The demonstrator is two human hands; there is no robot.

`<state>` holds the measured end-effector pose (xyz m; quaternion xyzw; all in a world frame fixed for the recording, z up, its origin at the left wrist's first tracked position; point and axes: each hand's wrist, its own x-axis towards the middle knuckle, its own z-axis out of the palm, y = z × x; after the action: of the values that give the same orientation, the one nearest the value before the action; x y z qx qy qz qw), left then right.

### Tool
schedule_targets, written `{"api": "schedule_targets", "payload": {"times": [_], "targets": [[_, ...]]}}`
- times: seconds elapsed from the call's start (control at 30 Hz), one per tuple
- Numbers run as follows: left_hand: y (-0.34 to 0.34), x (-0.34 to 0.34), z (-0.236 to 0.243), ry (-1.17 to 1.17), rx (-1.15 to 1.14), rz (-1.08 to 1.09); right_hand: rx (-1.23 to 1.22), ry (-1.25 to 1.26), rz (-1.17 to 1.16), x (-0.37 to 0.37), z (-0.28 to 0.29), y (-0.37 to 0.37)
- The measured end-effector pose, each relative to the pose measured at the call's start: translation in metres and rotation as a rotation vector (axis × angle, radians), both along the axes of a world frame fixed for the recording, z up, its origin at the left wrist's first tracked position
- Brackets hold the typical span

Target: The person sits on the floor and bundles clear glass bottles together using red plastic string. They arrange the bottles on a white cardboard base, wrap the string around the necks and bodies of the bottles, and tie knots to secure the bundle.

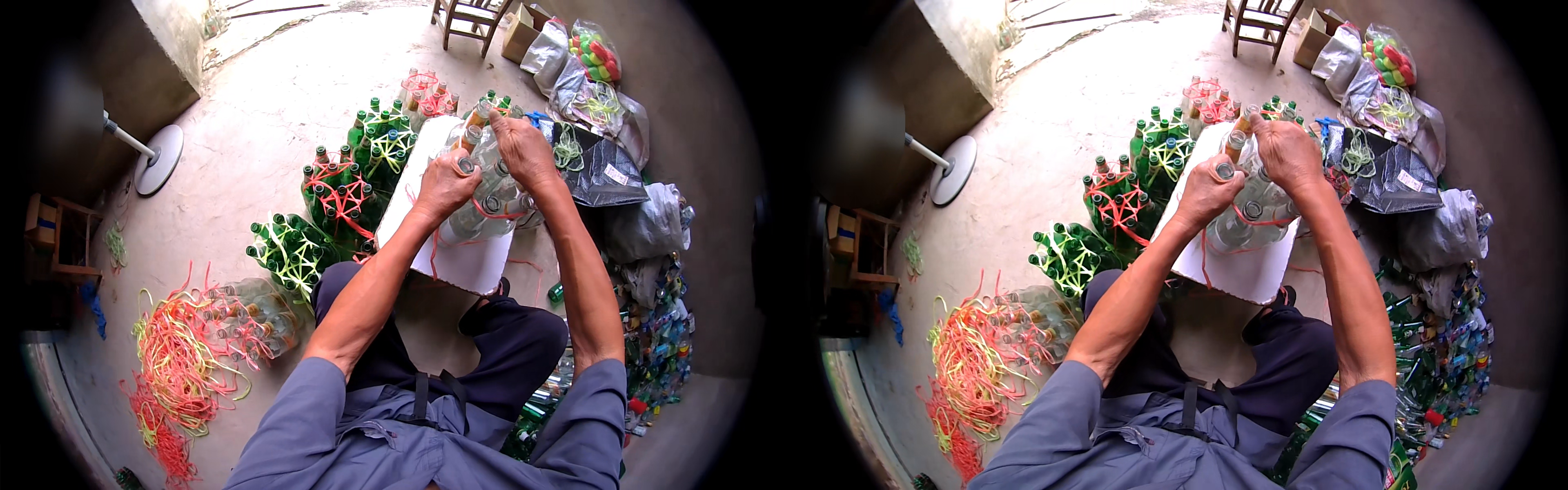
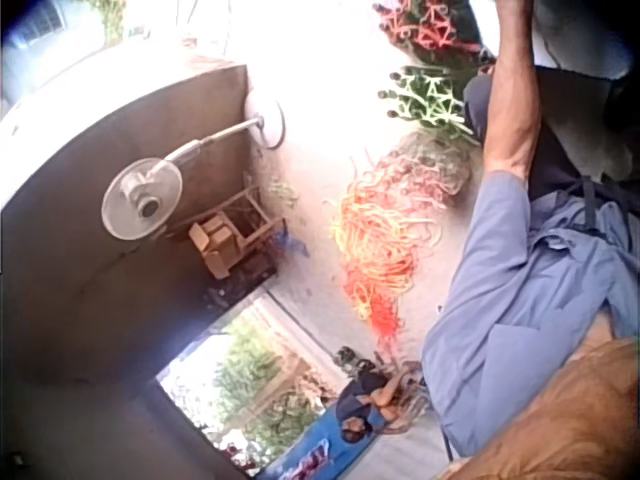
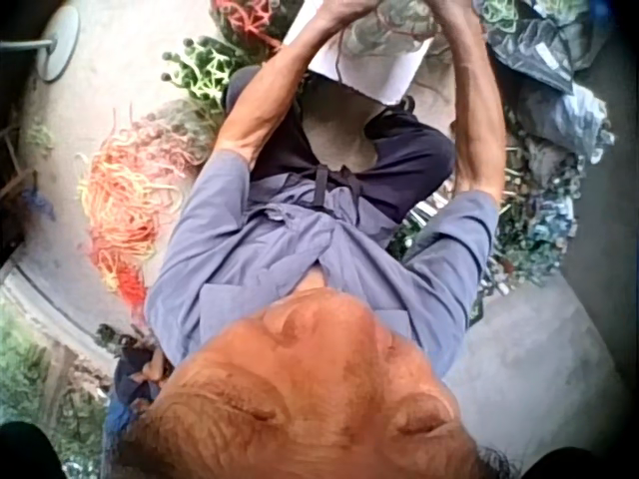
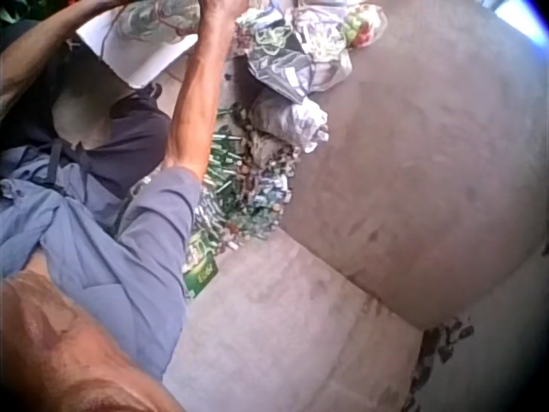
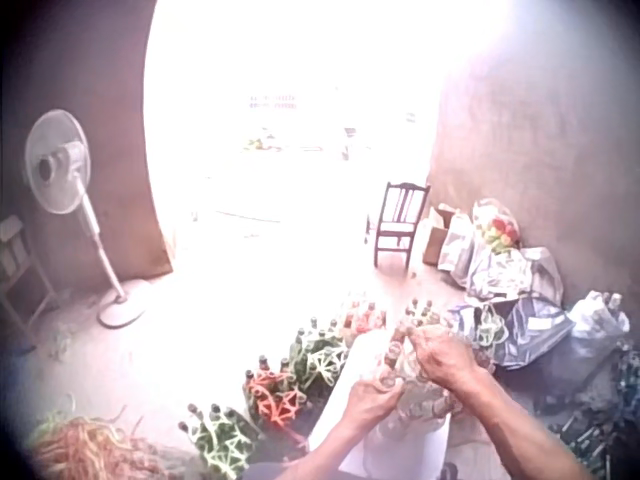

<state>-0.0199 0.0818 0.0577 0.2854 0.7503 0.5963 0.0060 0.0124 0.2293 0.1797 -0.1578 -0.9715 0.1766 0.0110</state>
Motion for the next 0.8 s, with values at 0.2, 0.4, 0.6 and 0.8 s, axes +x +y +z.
{"api": "schedule_targets", "payload": {"times": [0.2,0.4,0.6,0.8], "targets": [[0.002,0.003,-0.003,-0.044,0.037,-0.038,0.269,0.489,0.062,-0.021,-0.028,0.018],[-0.003,0.004,0.001,-0.070,0.097,-0.052,0.247,0.368,-0.041,-0.026,-0.063,0.004],[0.006,0.001,-0.004,-0.073,0.077,-0.099,0.307,0.397,0.013,-0.030,-0.081,0.028],[0.005,-0.002,-0.004,-0.078,0.085,-0.105,0.067,0.729,-0.044,0.010,-0.036,0.003]]}}
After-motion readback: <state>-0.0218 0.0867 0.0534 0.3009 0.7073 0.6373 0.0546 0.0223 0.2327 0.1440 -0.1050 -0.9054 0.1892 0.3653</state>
